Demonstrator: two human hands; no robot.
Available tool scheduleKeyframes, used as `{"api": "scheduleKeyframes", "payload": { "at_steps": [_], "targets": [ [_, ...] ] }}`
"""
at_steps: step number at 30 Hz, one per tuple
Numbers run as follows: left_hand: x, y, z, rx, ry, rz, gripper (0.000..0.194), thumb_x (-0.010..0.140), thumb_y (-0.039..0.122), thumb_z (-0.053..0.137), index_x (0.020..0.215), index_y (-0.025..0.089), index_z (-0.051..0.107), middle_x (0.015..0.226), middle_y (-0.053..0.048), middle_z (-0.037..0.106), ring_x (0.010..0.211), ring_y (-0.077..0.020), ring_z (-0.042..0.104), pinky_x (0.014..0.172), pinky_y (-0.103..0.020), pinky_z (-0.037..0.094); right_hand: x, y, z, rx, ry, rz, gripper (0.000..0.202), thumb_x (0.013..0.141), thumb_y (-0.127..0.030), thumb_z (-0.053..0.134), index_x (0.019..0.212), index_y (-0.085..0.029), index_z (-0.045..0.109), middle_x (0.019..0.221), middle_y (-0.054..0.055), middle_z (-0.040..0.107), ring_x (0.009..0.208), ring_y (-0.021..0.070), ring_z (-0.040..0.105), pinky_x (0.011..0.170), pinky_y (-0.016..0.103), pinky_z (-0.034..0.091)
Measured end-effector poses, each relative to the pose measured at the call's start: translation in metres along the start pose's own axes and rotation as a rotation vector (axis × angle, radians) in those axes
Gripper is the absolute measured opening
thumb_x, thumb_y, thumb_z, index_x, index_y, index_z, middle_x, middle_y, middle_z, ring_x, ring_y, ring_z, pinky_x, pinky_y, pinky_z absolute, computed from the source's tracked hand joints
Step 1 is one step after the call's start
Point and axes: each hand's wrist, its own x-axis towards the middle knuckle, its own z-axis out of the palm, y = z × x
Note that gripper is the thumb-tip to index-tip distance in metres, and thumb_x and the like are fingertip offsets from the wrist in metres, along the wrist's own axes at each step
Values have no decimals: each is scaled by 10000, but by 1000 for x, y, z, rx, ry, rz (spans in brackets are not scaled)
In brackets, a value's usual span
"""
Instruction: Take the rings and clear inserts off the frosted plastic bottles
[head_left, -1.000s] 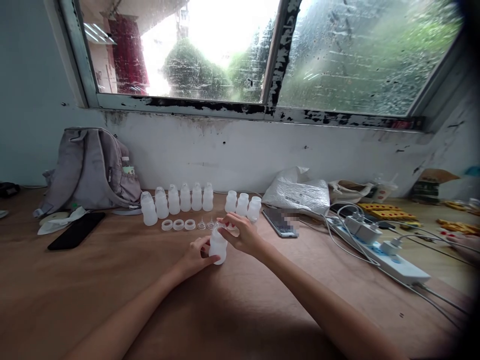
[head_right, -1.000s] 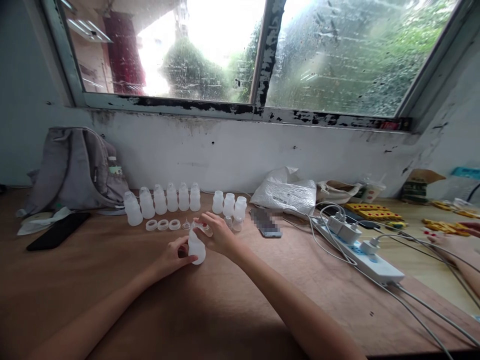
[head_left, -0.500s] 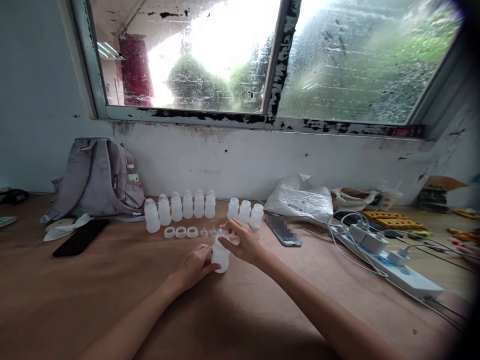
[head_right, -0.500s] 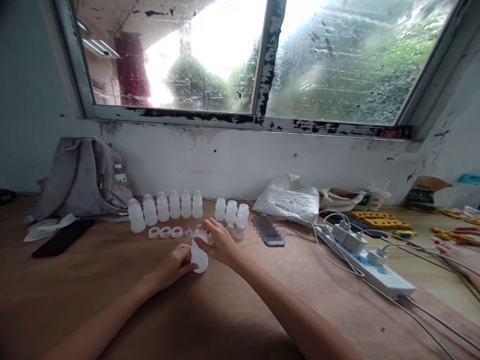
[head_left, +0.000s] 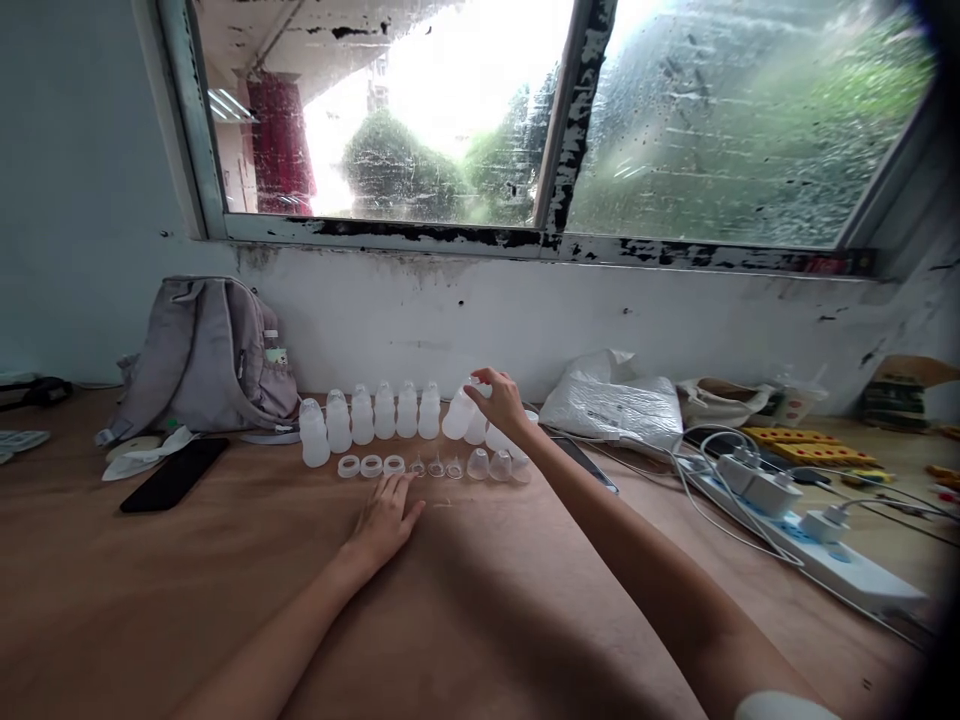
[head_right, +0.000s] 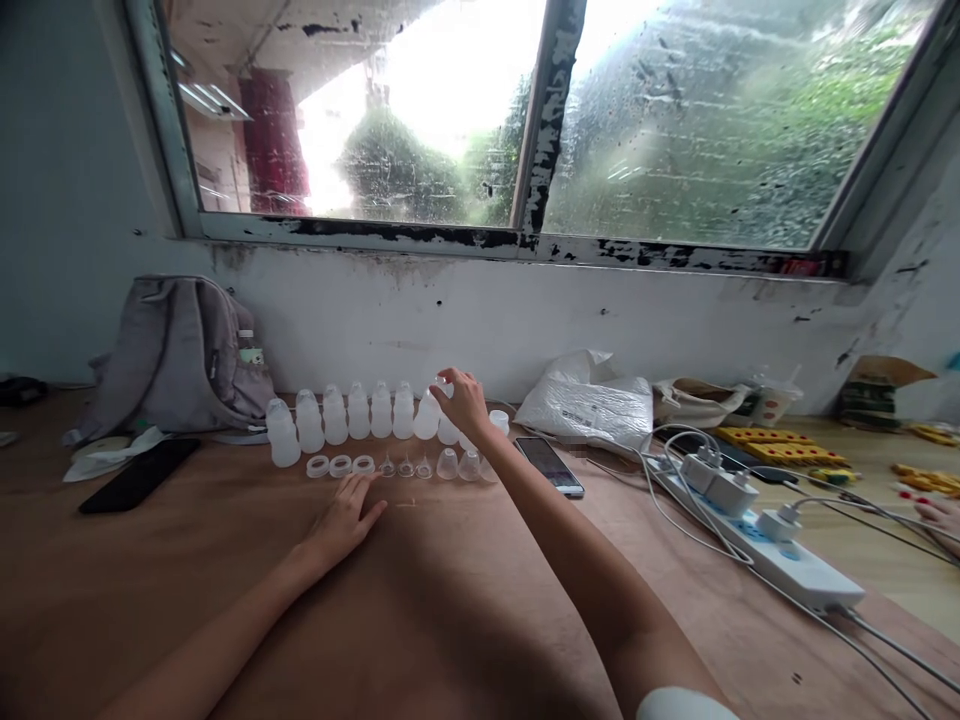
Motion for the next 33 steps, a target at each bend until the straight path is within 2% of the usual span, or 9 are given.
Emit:
{"api": "scheduleKeyframes", "payload": {
  "at_steps": [5,10,14,20,25,29,33],
  "targets": [
    [1,-5,2,79,-13,-14,350,804,293,445,1124,150,458,1070,-86,534,1044,-223,437,897,-378,370,14,10,41,-96,-110,56,241,780,-320,496,978,-187,529,900,71,619,913,229,489,746,323,330],
    [2,-8,0,139,-19,-35,345,803,288,437,1119,153,464,1073,-86,536,1050,-225,432,883,-369,369,18,16,60,-143,-169,72,238,797,-309,481,1003,-194,510,958,79,613,934,239,478,744,328,315],
    [2,-9,-1,235,-13,-80,358,789,286,450,1124,162,467,1123,-90,514,1077,-234,411,907,-389,329,21,18,64,-175,-209,86,286,809,-319,471,1058,-179,474,955,92,613,937,239,483,745,326,317],
    [0,-16,6,362,-2,-209,459,794,361,425,1215,181,397,1280,-126,382,1176,-274,310,962,-494,202,21,17,61,-201,-243,68,282,808,-307,474,1058,-176,490,1024,104,587,989,252,460,771,343,321],
    [2,-31,10,313,10,-178,438,803,398,406,1204,223,415,1276,-132,390,1190,-296,298,953,-550,165,20,12,49,-201,-238,41,302,817,-264,451,1102,-170,481,1085,130,547,1044,262,430,810,363,314],
    [5,-39,8,267,28,-170,379,804,399,414,1139,232,473,1230,-127,432,1168,-301,320,933,-563,183,-5,-2,41,-184,-245,29,289,871,-239,318,1108,-155,460,1049,130,560,989,223,488,776,313,344],
    [8,-30,4,234,37,-106,234,793,374,450,918,210,561,1138,-93,492,1112,-264,370,933,-496,241,-61,-16,44,-173,-378,42,246,852,-291,370,999,-153,511,756,88,629,705,196,586,612,267,376]
  ]
}}
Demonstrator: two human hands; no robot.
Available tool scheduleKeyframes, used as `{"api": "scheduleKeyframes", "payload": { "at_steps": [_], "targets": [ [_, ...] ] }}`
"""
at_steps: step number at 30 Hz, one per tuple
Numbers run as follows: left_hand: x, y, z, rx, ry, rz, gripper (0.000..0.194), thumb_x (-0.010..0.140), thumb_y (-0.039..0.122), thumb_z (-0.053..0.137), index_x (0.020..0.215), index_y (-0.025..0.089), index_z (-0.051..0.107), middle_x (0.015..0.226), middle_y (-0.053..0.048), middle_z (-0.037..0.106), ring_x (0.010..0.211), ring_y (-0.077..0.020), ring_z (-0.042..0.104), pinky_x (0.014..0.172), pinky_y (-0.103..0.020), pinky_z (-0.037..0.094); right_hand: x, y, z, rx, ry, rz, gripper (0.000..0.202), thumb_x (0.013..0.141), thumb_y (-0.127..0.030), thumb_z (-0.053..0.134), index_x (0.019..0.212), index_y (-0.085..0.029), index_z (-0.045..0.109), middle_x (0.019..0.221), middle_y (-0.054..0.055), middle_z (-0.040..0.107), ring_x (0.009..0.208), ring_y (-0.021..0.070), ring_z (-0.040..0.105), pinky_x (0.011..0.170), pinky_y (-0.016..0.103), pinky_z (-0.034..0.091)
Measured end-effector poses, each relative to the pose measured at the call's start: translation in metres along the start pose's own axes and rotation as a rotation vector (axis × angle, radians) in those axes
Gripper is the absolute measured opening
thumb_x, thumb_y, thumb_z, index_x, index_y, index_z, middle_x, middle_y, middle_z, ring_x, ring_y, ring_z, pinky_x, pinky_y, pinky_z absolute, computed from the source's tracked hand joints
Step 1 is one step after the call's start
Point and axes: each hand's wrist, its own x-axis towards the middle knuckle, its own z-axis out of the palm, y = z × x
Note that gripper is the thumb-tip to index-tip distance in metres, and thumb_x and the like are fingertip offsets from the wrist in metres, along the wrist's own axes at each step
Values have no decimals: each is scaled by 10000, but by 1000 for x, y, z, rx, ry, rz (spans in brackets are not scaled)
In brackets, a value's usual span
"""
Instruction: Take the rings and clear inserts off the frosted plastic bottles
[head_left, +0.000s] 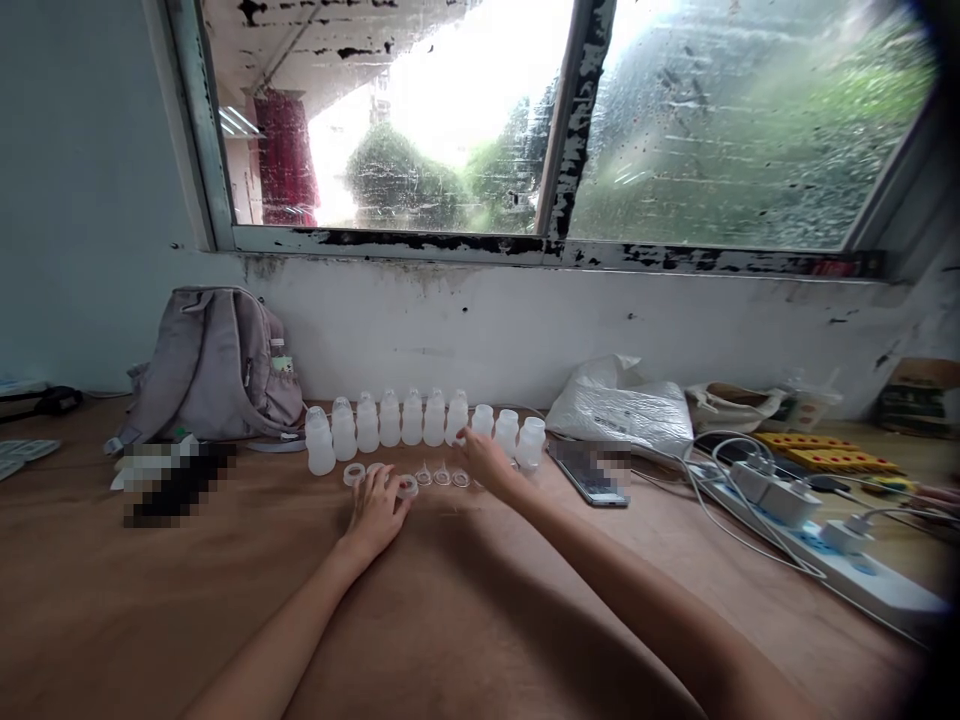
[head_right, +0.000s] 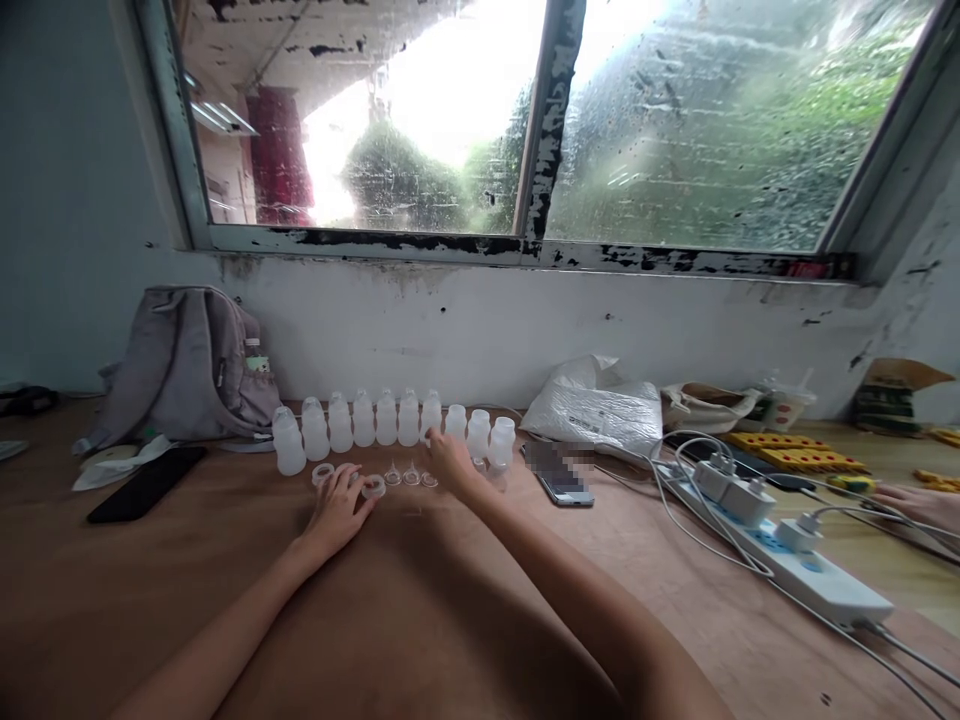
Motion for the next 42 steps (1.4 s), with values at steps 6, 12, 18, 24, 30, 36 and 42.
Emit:
{"api": "scheduleKeyframes", "payload": {
  "at_steps": [6,12,18,24,30,36,42],
  "targets": [
    [-3,18,-9,-128,-20,168,143,759,329,516,748,188,531,1025,-56,527,1034,-226,434,899,-415,325,-39,-1,27,-10,-96,76,199,812,-255,428,906,-114,532,773,137,633,716,220,600,564,268,375],
    [-5,24,-12,-220,26,205,117,824,283,423,847,214,515,1089,-45,479,994,-195,484,851,-361,401,-57,-4,13,47,-75,32,215,826,-334,409,942,-176,497,794,65,627,709,180,588,579,248,367],
    [-9,34,-16,-340,83,249,203,848,289,385,1032,216,427,1116,-77,516,1030,-206,496,862,-366,412,-98,-12,0,111,-30,-372,162,782,-326,482,839,-178,515,816,56,580,770,183,528,681,275,373],
    [-15,51,-19,-318,9,284,391,849,354,381,1211,213,339,1099,-81,546,995,-201,518,846,-356,425,-100,-5,1,333,-40,-401,115,770,-286,504,811,-180,498,784,33,544,745,160,492,692,279,391],
    [-14,57,-11,-235,-138,310,355,854,344,374,1186,220,390,1055,-59,567,954,-191,520,831,-351,414,-98,3,13,453,80,-323,179,777,-98,395,897,-178,501,821,49,548,785,165,493,718,286,402],
    [-14,59,-12,-216,-202,306,304,836,367,410,1091,212,467,1037,-52,566,945,-188,506,834,-343,389,-100,2,14,374,50,-362,267,703,-30,387,891,-168,516,847,64,557,807,183,486,741,306,394],
    [-15,60,-18,-239,-233,286,289,789,387,489,1024,219,506,998,-43,566,933,-196,497,823,-338,384,-100,0,13,288,-31,-401,254,702,-40,394,884,-157,528,844,65,550,797,181,490,728,291,388]
  ]
}}
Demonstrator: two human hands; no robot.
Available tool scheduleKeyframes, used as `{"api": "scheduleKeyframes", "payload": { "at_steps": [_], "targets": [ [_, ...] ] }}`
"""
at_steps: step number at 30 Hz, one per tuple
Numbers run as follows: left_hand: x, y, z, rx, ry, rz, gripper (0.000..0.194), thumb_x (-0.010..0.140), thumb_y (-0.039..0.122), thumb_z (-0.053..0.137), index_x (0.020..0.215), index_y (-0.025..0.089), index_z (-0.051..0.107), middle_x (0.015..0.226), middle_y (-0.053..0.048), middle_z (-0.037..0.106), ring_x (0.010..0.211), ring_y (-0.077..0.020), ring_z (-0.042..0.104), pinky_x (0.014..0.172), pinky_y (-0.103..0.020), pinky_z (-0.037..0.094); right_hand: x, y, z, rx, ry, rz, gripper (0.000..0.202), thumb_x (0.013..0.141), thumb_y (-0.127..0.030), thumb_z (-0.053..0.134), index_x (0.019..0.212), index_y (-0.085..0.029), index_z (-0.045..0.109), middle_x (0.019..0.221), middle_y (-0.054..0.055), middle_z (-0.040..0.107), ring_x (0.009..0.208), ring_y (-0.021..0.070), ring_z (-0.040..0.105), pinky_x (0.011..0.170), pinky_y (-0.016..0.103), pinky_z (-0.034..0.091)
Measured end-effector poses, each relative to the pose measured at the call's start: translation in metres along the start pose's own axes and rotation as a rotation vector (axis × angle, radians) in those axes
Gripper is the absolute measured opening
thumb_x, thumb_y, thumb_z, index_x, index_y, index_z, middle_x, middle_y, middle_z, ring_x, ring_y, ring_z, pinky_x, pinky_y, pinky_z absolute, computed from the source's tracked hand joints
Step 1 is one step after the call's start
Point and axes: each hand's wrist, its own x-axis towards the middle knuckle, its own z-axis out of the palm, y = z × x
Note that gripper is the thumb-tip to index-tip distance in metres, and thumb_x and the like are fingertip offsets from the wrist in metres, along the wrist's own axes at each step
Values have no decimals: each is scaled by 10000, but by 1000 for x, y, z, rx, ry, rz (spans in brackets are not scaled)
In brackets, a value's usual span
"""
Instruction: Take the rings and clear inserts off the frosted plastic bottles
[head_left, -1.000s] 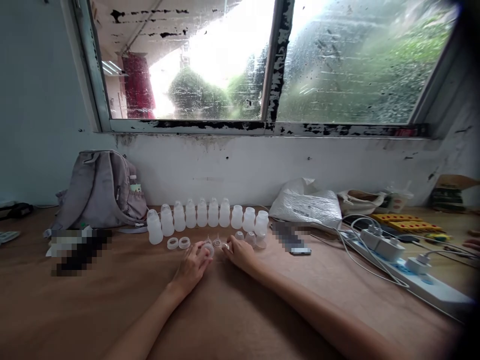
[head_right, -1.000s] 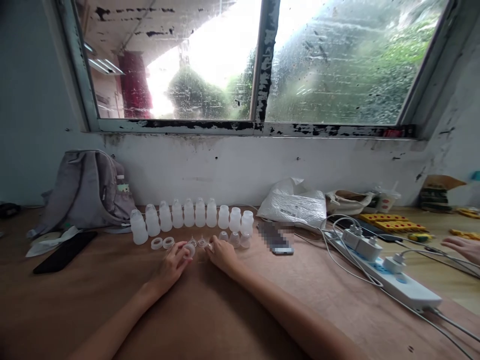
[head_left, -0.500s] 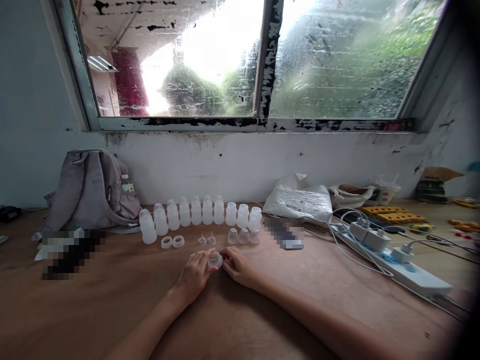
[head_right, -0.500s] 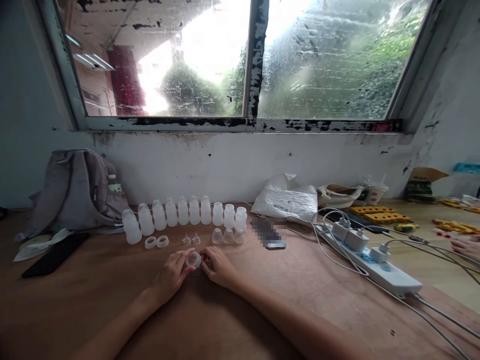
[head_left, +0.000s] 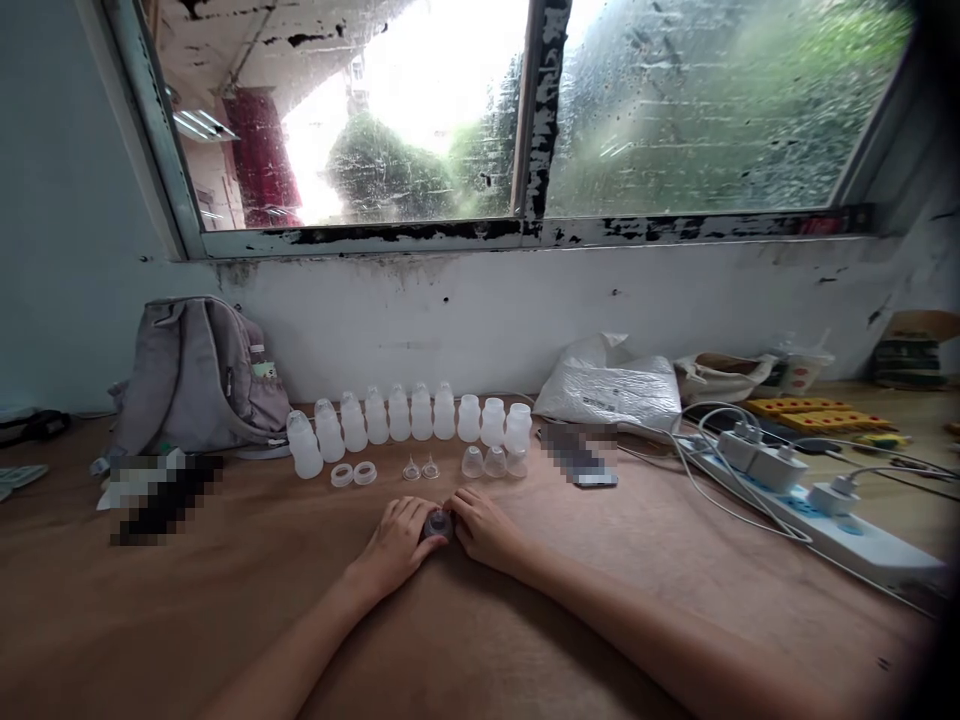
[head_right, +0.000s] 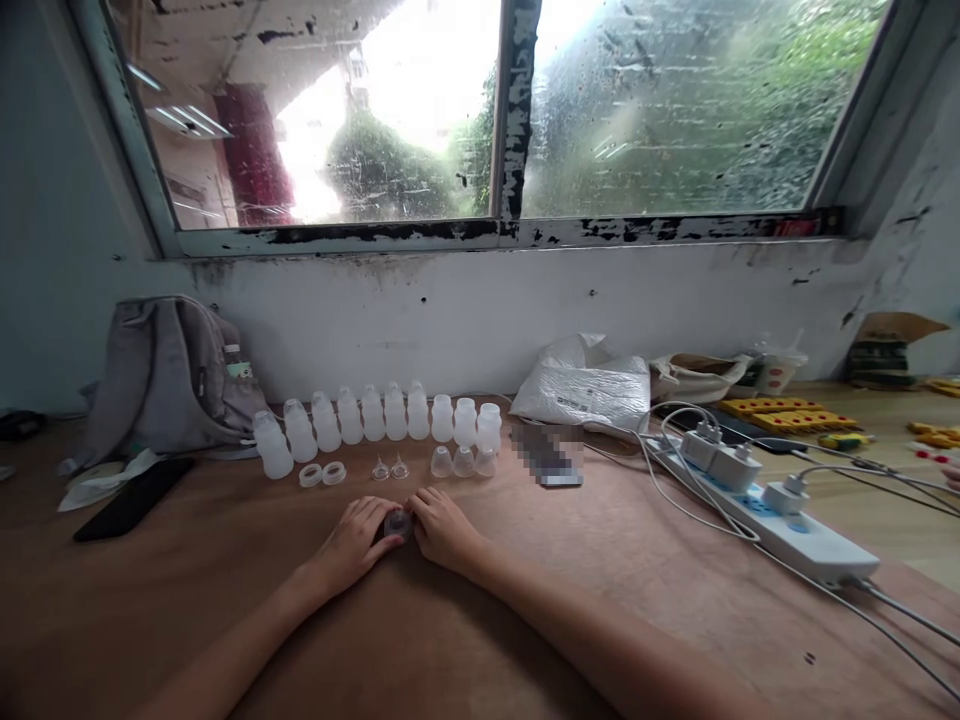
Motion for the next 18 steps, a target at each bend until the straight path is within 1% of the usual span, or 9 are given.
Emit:
{"api": "scheduleKeyframes", "payload": {
  "at_steps": [8,12,14,16,18],
  "targets": [
    [0,1,0,-21,12,-37,298,771,402,503,1011,226,517,1000,-41,556,938,-197,495,831,-352,388,1,-1,0,-22,-9,-4,232,711,-40,391,858,-153,530,823,63,534,786,175,481,724,284,385],
    [-1,2,0,7,61,-23,366,775,385,491,1098,215,474,1103,-67,506,1009,-216,464,864,-369,373,0,1,3,-45,-5,-12,196,718,-50,402,838,-147,523,821,66,529,785,175,475,723,287,384],
    [0,4,0,4,82,-16,392,772,379,495,1122,207,456,1106,-72,504,1005,-222,463,864,-373,371,0,2,4,-54,-4,-10,178,724,-57,406,828,-144,521,815,67,528,780,176,472,721,289,385],
    [1,5,0,-24,92,-21,308,783,354,484,1052,207,500,1032,-59,541,942,-210,489,830,-356,389,1,3,5,-55,0,-12,176,733,-63,403,835,-145,521,815,67,529,777,175,471,718,289,387],
    [3,4,2,-62,106,-49,183,803,311,454,914,200,547,910,-45,574,858,-194,512,775,-329,409,1,2,4,-47,1,-16,178,742,-68,396,838,-148,522,815,66,530,772,174,473,713,289,391]
  ]
}}
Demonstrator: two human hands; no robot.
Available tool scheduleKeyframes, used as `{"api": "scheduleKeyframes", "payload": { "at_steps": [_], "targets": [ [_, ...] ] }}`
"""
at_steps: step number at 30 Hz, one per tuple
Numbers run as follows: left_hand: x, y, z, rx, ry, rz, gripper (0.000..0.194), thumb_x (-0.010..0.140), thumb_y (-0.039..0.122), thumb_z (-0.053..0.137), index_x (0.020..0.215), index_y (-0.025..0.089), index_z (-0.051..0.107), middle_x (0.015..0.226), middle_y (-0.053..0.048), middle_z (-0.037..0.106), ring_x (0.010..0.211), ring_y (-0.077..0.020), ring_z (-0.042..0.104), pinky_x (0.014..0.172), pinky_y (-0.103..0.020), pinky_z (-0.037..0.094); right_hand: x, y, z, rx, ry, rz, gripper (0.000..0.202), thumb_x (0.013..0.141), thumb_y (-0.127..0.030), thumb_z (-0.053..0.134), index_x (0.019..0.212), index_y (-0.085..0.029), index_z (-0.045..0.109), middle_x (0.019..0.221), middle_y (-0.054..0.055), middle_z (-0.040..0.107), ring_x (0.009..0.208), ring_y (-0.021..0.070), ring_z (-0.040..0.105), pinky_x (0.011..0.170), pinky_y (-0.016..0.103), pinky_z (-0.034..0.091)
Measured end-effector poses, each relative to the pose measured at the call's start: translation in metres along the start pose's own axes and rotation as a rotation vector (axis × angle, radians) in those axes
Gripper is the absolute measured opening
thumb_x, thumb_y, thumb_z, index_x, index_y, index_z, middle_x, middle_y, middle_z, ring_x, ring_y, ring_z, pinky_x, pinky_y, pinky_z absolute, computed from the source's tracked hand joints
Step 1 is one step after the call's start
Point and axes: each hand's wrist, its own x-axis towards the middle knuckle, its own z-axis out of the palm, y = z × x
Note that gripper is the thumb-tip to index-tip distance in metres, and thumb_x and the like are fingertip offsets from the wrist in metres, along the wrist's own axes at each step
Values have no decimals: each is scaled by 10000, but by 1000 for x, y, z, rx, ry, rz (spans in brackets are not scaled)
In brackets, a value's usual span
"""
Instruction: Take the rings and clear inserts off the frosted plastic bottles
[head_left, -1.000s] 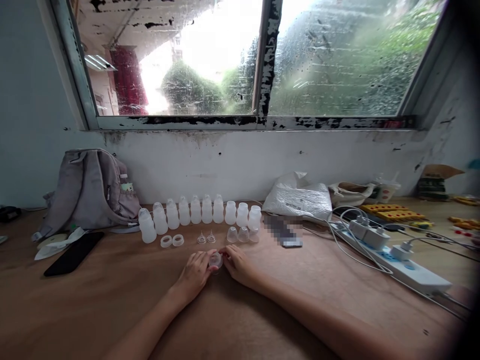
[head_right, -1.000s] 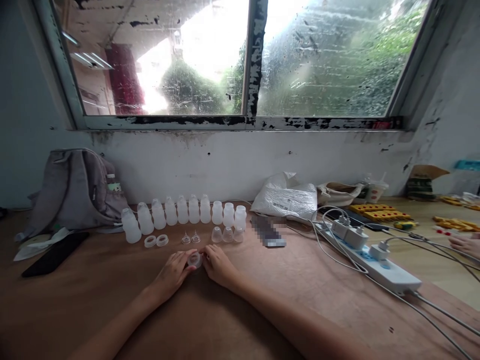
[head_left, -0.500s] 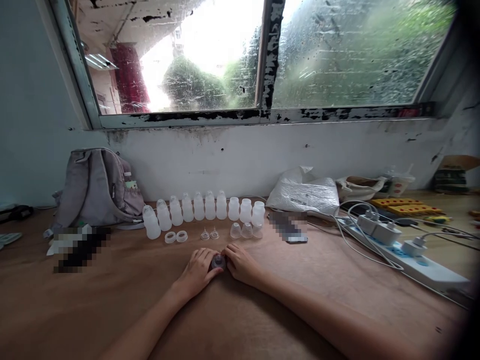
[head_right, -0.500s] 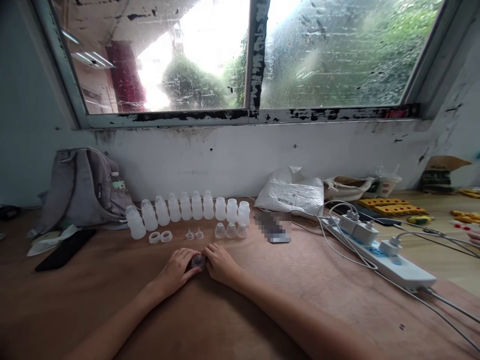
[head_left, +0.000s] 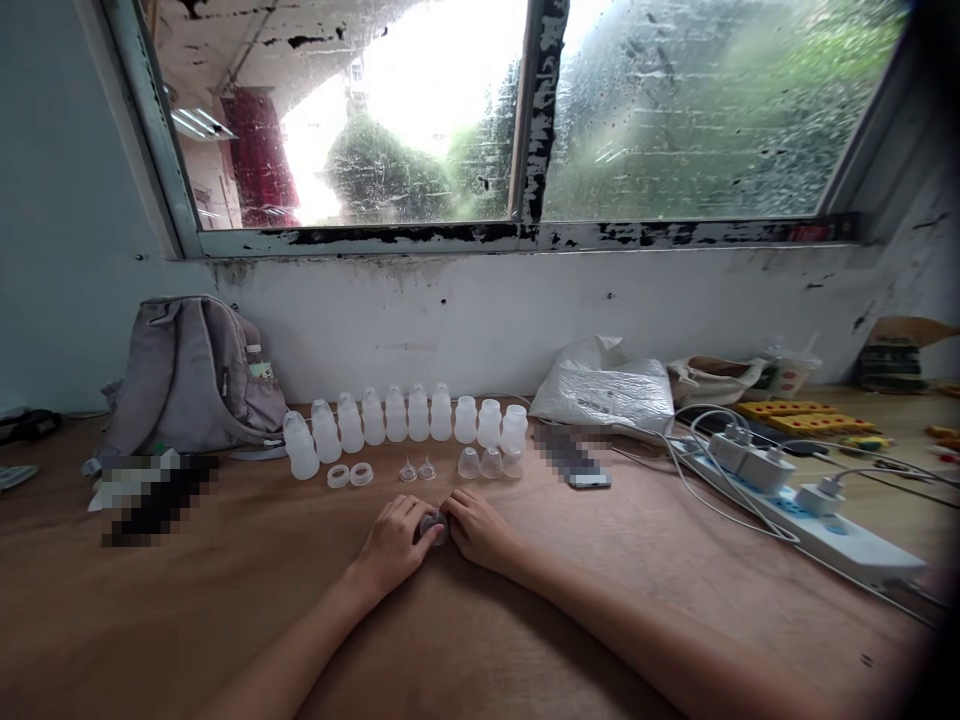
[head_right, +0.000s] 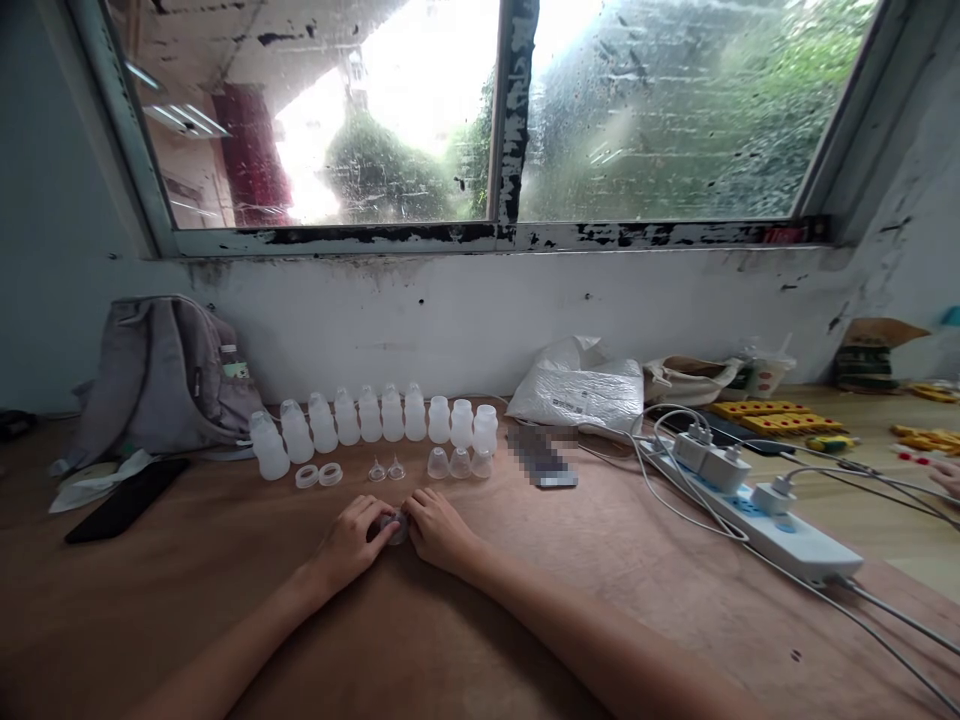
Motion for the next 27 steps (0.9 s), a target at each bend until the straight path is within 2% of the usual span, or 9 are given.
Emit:
{"api": "scheduleKeyframes", "payload": {
  "at_steps": [3,7,9,13,16,19,21,25,27],
  "targets": [
    [1,-2,3,-50,30,-46,145,817,255,419,790,191,547,795,-37,584,786,-184,521,720,-301,411,-1,-3,-3,33,9,-8,196,744,-75,394,877,-151,516,839,69,534,787,179,478,723,296,396],
    [1,-6,4,-188,79,-109,164,831,229,370,785,199,524,745,-19,583,719,-161,537,661,-260,402,-4,-9,-12,105,30,-70,402,699,-54,418,1086,-161,422,949,78,522,866,192,475,781,315,391],
    [1,-6,3,-275,100,-142,170,840,236,350,797,199,510,723,-9,578,680,-146,542,629,-239,396,-5,-12,-14,126,43,-101,431,707,-67,426,1123,-175,387,967,79,516,879,195,473,789,319,391],
    [0,0,-1,-411,79,-153,168,839,257,360,790,190,506,694,1,574,618,-125,536,594,-218,388,-6,-14,-11,155,113,-122,255,776,-144,422,1027,-183,410,929,80,527,852,188,485,759,303,404],
    [0,5,-2,-509,41,-189,181,834,295,377,807,188,521,700,-3,594,615,-126,550,575,-209,395,-7,-15,-3,182,156,-115,147,787,-148,407,928,-185,408,844,64,532,757,166,495,674,268,411],
    [-1,7,-3,-594,70,-285,207,830,329,388,952,198,493,733,-10,621,649,-137,578,578,-212,421,-7,-14,2,195,186,-40,134,752,-126,427,867,-187,396,759,33,507,648,142,468,596,243,392],
    [-1,8,-4,-589,99,-304,220,828,337,394,979,202,478,725,-8,622,646,-139,583,582,-217,431,-6,-13,4,211,204,13,140,725,-113,440,829,-190,385,718,13,481,606,128,441,566,231,373],
    [-4,12,-8,-469,78,-181,176,819,320,413,842,192,531,753,-20,607,649,-132,570,595,-220,435,-4,-10,6,264,240,73,142,704,-92,425,773,-198,361,668,-14,440,573,114,407,541,215,339],
    [-5,14,-10,-420,66,-119,164,812,304,425,859,189,533,800,-28,598,677,-132,566,607,-222,441,-3,-9,7,300,243,94,152,694,-87,421,772,-200,356,659,-21,434,563,109,402,533,210,326]
  ]
}}
